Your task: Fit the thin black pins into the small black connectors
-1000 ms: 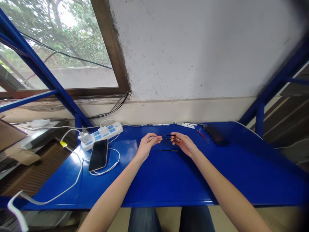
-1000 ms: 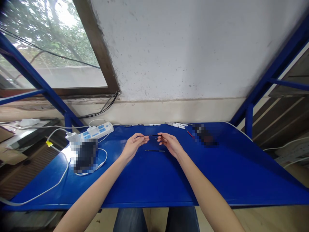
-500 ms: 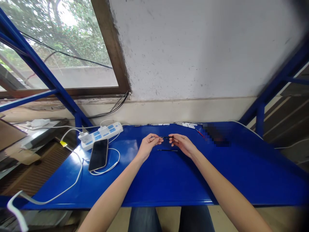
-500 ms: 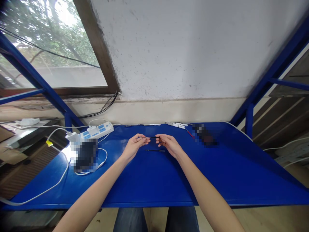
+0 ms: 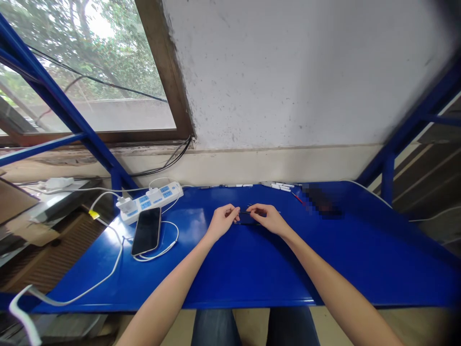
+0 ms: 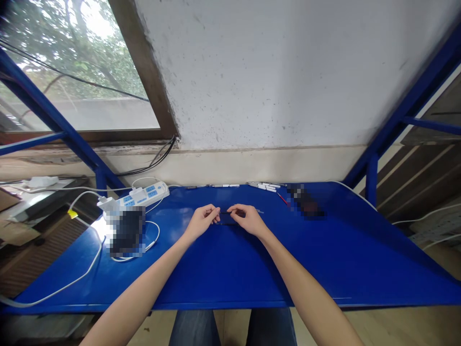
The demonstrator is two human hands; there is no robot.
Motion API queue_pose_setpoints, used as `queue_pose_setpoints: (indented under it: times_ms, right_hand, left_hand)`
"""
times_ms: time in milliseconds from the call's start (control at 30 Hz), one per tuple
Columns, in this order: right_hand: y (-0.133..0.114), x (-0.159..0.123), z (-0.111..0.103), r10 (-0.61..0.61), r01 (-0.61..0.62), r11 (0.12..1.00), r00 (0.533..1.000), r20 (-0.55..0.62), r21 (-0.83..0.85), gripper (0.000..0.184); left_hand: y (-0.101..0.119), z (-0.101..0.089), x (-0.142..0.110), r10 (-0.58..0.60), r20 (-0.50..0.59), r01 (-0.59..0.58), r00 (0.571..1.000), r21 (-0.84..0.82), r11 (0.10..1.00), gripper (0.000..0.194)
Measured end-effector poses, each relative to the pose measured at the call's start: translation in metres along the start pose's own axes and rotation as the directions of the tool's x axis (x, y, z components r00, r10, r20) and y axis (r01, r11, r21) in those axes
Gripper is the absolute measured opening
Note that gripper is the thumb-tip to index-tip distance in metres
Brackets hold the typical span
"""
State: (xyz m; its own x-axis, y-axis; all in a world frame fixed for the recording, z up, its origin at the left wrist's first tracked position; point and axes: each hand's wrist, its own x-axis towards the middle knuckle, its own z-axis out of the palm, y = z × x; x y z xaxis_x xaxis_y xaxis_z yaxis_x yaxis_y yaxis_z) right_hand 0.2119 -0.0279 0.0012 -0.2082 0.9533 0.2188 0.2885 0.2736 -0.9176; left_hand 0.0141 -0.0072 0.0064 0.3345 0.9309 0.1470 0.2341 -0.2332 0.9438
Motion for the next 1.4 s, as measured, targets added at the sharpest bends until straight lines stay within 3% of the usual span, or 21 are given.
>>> queue_pose_setpoints:
  times_ms: [167,267,367,600,800,1067,1233,1400]
  right_hand:
    - [0.003,0.0,0.002,-0.128,0.127,0.947,0.992,0.015,-0.296,0.013]
    - [0.005,0.001,0.001,-0.125,0.116,0.934,0.992,-0.007,-0.337,0.012]
    - [0.008,0.002,0.0,-0.113,0.089,0.929,0.992,-0.048,-0.36,0.012]
    - [0.02,0.002,0.003,-0.081,0.062,0.909,0.996,-0.029,-0.412,0.013]
    - [0.018,0.002,0.004,-0.055,0.07,0.861,0.997,0.045,-0.504,0.016]
    - [0.013,0.001,0.004,-0.083,0.113,0.843,0.993,0.079,-0.527,0.012]
    - [0.017,0.002,0.0,-0.115,0.082,0.84,0.993,-0.029,-0.537,0.013]
    - [0.026,0.003,-0.009,-0.122,-0.028,0.783,0.973,-0.197,-0.622,0.014]
  left_hand:
    - [0.001,-0.002,-0.002,0.117,0.006,-0.113,0.993,0.3,0.947,0.039]
    - [0.004,-0.008,-0.001,0.249,-0.036,-0.209,0.968,0.431,0.878,0.036]
    - [0.004,-0.017,0.003,0.295,-0.094,-0.213,0.951,0.492,0.844,0.03]
    - [-0.01,-0.028,0.004,0.167,-0.142,-0.026,0.976,0.682,0.731,0.013]
    - [-0.012,-0.024,0.001,0.113,-0.112,0.017,0.987,0.779,0.627,0.017]
    - [-0.016,-0.023,0.001,0.084,-0.082,0.018,0.993,0.812,0.583,0.017]
    - [-0.011,-0.023,0.001,0.052,-0.08,0.036,0.995,0.816,0.578,0.017]
    - [-0.009,-0.024,0.001,0.03,-0.071,0.039,0.997,0.799,0.6,0.013]
